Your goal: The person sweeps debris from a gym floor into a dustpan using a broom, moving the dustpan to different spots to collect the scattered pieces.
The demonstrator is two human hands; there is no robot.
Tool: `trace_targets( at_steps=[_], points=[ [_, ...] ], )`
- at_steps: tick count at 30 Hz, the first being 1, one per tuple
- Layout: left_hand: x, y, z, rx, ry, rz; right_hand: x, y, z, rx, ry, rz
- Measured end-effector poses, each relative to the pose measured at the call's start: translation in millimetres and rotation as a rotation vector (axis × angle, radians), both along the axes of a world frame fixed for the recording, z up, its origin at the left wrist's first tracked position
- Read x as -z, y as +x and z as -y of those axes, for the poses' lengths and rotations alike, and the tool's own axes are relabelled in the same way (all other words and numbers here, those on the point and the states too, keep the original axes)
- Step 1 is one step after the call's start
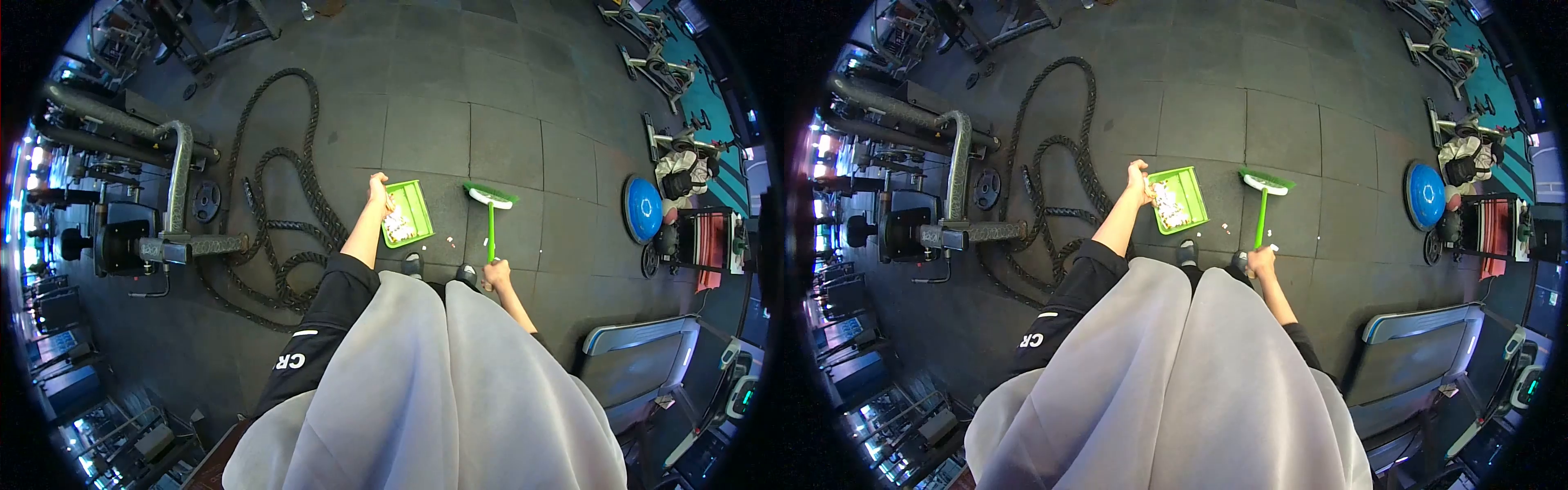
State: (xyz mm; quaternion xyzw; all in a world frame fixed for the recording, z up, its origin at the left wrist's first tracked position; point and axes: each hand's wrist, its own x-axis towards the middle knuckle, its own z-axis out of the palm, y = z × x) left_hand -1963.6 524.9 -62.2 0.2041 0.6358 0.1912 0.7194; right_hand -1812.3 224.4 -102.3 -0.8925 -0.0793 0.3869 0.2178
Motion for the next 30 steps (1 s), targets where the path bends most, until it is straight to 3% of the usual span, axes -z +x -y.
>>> trace_targets(
  at_steps=[3, 5, 8, 9, 13, 20, 22, 23, 24, 26, 30],
  points=[
    [-16.8, 2.0, 4.9, -0.006, -0.018, 0.021, 2.7, 0.1, -8.7, -0.166, -0.046, 0.062],
    [1.2, -1.5, -2.2, 0.017, -0.061, 0.016, -17.3, -3.7, -14.1, -0.248, -0.099, -0.132],
    [13.9, -4.3, -7.3, 0.016, -0.072, 0.013, 2.7, -5.0, 4.3, -0.243, -0.037, -0.322],
    [13.5, -5.9, -7.9, -0.001, -0.037, 0.013, -26.9, -10.0, 6.3, -0.112, 0.015, -0.449],
    [15.7, -11.4, -12.2, 0.008, -0.041, 0.028, -50.5, -19.6, 36.3, -0.146, 0.081, -0.389],
    [-6.1, -30.7, -13.5, 0.035, -0.139, 0.125, -90.0, -27.3, 90.5, 0.104, 0.251, -0.377],
    [-29.6, -45.4, -9.5, 0.064, -0.196, 0.254, -101.9, -19.8, 106.7, -0.086, 0.220, -0.387],
    [-28.9, -56.0, -10.9, 0.066, -0.214, 0.257, -108.7, -23.7, 109.0, 0.196, 0.282, -0.472],
    [-31.2, -65.2, -9.1, 0.018, -0.197, 0.277, -120.2, -22.4, 107.8, 0.199, 0.288, -0.471],
    [-38.3, -79.7, -3.7, 0.014, -0.229, 0.295, -137.7, -18.6, 108.5, 0.528, 0.163, -0.549],
    [-45.4, -101.6, 8.9, -0.016, -0.186, 0.355, -114.4, -7.9, 138.3, 0.590, 0.158, -0.501]
  ],
)
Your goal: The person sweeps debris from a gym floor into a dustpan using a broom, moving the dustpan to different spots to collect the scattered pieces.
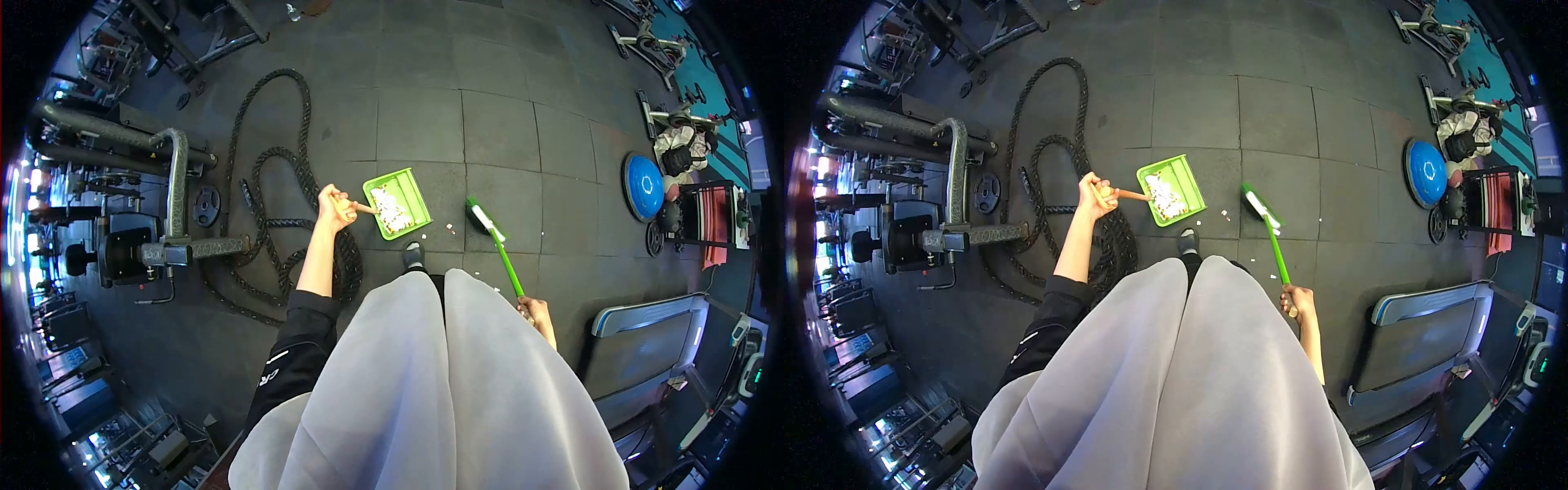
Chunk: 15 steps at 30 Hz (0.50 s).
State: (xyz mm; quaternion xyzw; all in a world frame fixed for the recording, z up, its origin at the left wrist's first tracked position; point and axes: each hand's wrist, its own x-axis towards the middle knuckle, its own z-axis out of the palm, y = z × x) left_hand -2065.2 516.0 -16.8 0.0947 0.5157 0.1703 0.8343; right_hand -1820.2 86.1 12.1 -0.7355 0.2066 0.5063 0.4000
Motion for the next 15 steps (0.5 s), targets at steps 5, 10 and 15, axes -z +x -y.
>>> trace_targets(
  at_steps=[5, 10, 15],
  points=[
    [-17.9, -34.7, 26.7, 0.018, 0.044, 0.081, 25.8, 22.6, 43.3, 0.152, 0.007, -0.009],
    [-38.0, -50.3, 65.0, 0.015, 0.077, 0.069, 48.8, 45.8, 93.4, 0.228, 0.060, -0.004],
    [-46.7, -47.9, 103.2, -0.037, 0.135, 0.003, 72.4, 61.5, 115.2, 0.158, -0.025, 0.021]
  ],
)
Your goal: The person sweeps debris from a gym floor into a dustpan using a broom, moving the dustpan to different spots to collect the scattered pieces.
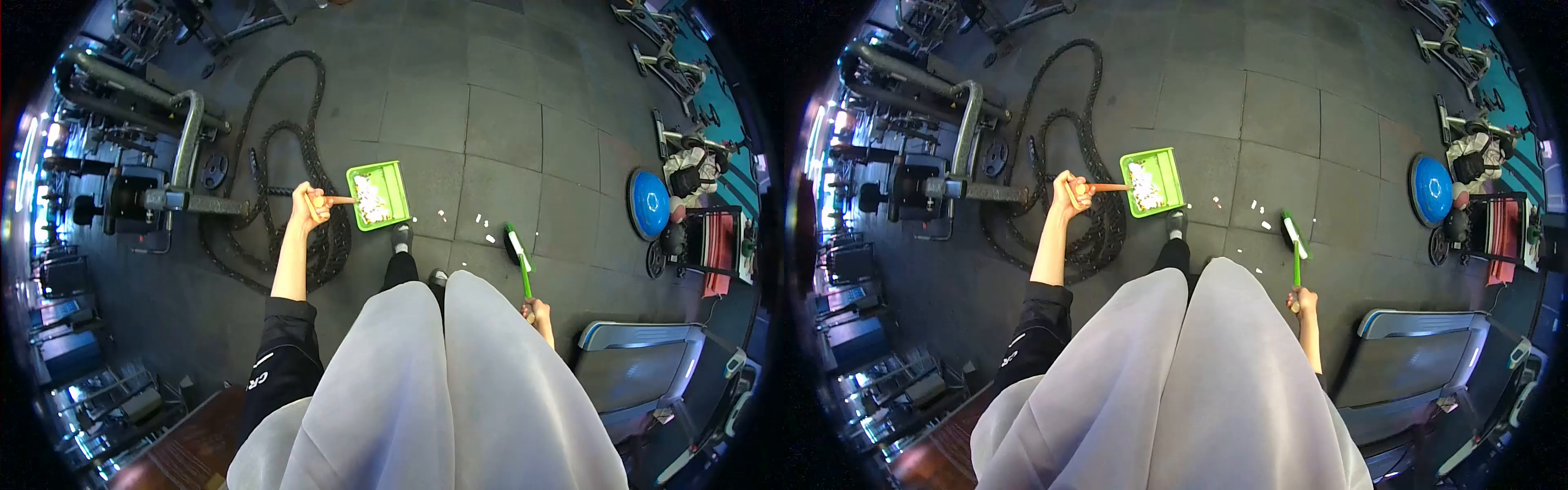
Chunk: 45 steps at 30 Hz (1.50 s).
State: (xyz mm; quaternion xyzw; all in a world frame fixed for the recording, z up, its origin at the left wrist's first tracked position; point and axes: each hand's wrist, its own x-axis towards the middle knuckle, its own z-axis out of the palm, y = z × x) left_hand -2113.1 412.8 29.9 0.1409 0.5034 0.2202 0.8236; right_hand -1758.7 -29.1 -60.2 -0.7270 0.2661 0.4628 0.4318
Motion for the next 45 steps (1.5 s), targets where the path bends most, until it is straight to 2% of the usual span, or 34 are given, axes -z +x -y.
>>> trace_targets(
  at_steps=[5, 7, 9, 13, 15, 17, 18, 19, 21, 23, 26, 28, 29, 31, 33, 35, 36, 39, 40, 42, 43, 44, 45],
  points=[
    [10.7, -6.8, 48.4, -0.067, 0.015, -0.012, 42.5, 7.6, 25.2, 0.076, 0.075, -0.118],
    [14.5, -11.1, 67.3, -0.125, 0.040, 0.004, 56.9, 10.1, 43.1, 0.018, 0.098, -0.153],
    [18.5, -16.6, 79.3, -0.135, 0.016, 0.014, 71.5, 14.1, 54.6, -0.061, 0.090, -0.455],
    [28.4, -26.7, 94.3, -0.181, -0.020, -0.028, 69.6, 10.9, 63.9, -0.134, 0.081, -0.637],
    [33.2, -27.0, 99.3, -0.178, -0.039, -0.033, 74.5, 3.9, 59.8, -0.163, 0.053, -0.581],
    [44.2, -26.7, 100.8, -0.215, -0.103, -0.049, 69.7, -13.6, 43.2, -0.527, -0.030, -0.199],
    [46.0, -25.1, 103.4, -0.184, -0.093, -0.072, 33.5, -26.1, 22.6, -0.572, -0.107, -0.120],
    [47.8, -22.3, 107.2, -0.155, -0.085, -0.096, 27.0, -32.3, 12.5, -0.572, -0.106, -0.121],
    [54.4, -18.7, 109.7, -0.199, -0.122, -0.111, 22.1, -40.6, -0.5, -0.741, -0.100, -0.060],
    [57.6, -19.2, 105.8, -0.229, -0.135, -0.114, 19.4, -47.9, -8.7, -0.729, -0.110, -0.055],
    [59.1, -24.4, 100.6, -0.212, -0.150, -0.167, 0.9, -59.4, -22.3, -0.857, -0.140, -0.006],
    [62.1, -23.0, 101.6, -0.221, -0.142, -0.189, -11.2, -68.3, -29.3, -1.208, -0.233, 0.104],
    [62.4, -22.5, 100.8, -0.212, -0.141, -0.187, 5.5, -69.0, -27.2, -1.209, -0.235, 0.104],
    [63.6, -22.0, 96.3, -0.186, -0.146, -0.170, 35.0, -76.0, -23.4, -1.398, -0.322, 0.194],
    [67.4, -19.2, 92.6, -0.158, -0.157, -0.151, 24.5, -86.2, -27.9, -1.390, -0.296, 0.109],
    [72.2, -15.6, 89.5, -0.134, -0.113, -0.134, 1.9, -99.4, -31.8, -1.367, -0.226, 0.150],
    [71.6, -12.1, 89.5, -0.137, -0.109, -0.151, 19.8, -98.6, -16.2, -1.428, -0.092, 0.268],
    [79.1, -11.0, 86.7, -0.133, -0.114, -0.138, 41.5, -89.8, -20.4, -1.452, -0.176, 0.240],
    [80.4, -10.0, 86.5, -0.172, -0.110, -0.149, 26.0, -86.4, -23.4, -1.455, -0.177, 0.242],
    [73.8, -6.9, 89.3, -0.187, -0.108, -0.149, -16.6, -75.2, -22.7, -1.037, -0.048, -0.029],
    [70.9, -4.8, 91.7, -0.196, -0.106, -0.152, -28.8, -71.4, -20.4, -0.920, -0.002, -0.061],
    [70.6, -2.0, 92.8, -0.225, -0.109, -0.168, -32.5, -65.0, -19.0, -0.900, 0.033, -0.059],
    [71.1, -3.9, 94.3, -0.156, -0.112, -0.142, -33.6, -60.9, -16.2, -0.878, 0.066, -0.059]
  ],
)
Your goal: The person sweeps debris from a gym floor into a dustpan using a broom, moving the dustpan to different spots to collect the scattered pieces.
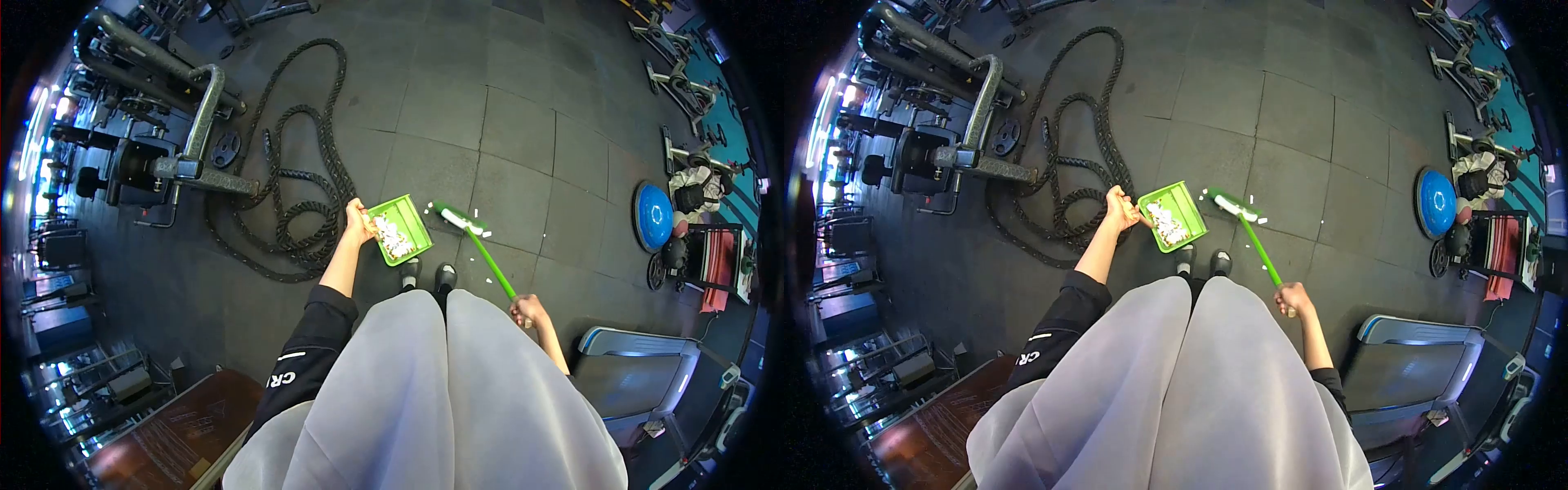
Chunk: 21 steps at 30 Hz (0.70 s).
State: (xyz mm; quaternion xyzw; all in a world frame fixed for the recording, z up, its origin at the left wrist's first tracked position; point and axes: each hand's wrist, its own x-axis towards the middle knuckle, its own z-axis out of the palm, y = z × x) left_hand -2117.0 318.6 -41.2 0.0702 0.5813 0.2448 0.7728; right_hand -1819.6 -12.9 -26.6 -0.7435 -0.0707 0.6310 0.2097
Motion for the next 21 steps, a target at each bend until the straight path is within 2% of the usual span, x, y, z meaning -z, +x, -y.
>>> trace_targets(
  at_steps=[4, 6, 7, 8, 9, 12, 14, 16, 18, 19, 21],
  points=[
    [2.6, 6.6, 15.1, -0.037, 0.051, -0.014, 15.4, -16.1, -29.7, -0.039, -0.010, 0.130],
    [-0.4, 13.1, 22.8, -0.071, 0.042, 0.000, 17.2, -39.1, -56.9, -0.206, -0.050, 0.302],
    [7.2, 14.0, 25.1, -0.085, 0.066, -0.024, 35.6, -44.2, -59.8, -0.212, -0.042, 0.302],
    [21.3, 11.6, 25.5, -0.098, 0.091, -0.049, 68.9, -53.5, -61.9, -0.386, -0.018, 0.465],
    [20.4, 9.8, 25.2, -0.089, 0.083, -0.086, 76.2, -62.8, -68.3, -0.555, 0.008, 0.627],
    [12.5, 3.2, 24.2, -0.066, 0.046, -0.076, 85.0, -63.7, -66.1, -0.650, -0.064, 0.458],
    [12.3, -3.4, 20.4, -0.053, 0.030, -0.100, 58.4, -57.4, -55.3, -0.629, -0.044, 0.423],
    [-11.4, -2.0, 25.0, -0.076, 0.017, -0.075, 44.3, -51.2, -35.2, -0.610, -0.027, 0.389],
    [-7.8, -6.8, 21.4, -0.040, 0.005, -0.093, 39.6, -42.6, -9.0, -0.378, 0.140, 0.350],
    [-9.2, -9.0, 20.2, -0.009, 0.012, -0.072, 25.5, -42.0, -5.7, -0.379, 0.135, 0.347],
    [-9.6, -11.1, 15.3, 0.000, -0.011, -0.074, -18.0, -37.2, -0.1, -0.177, 0.106, 0.127]
  ],
)
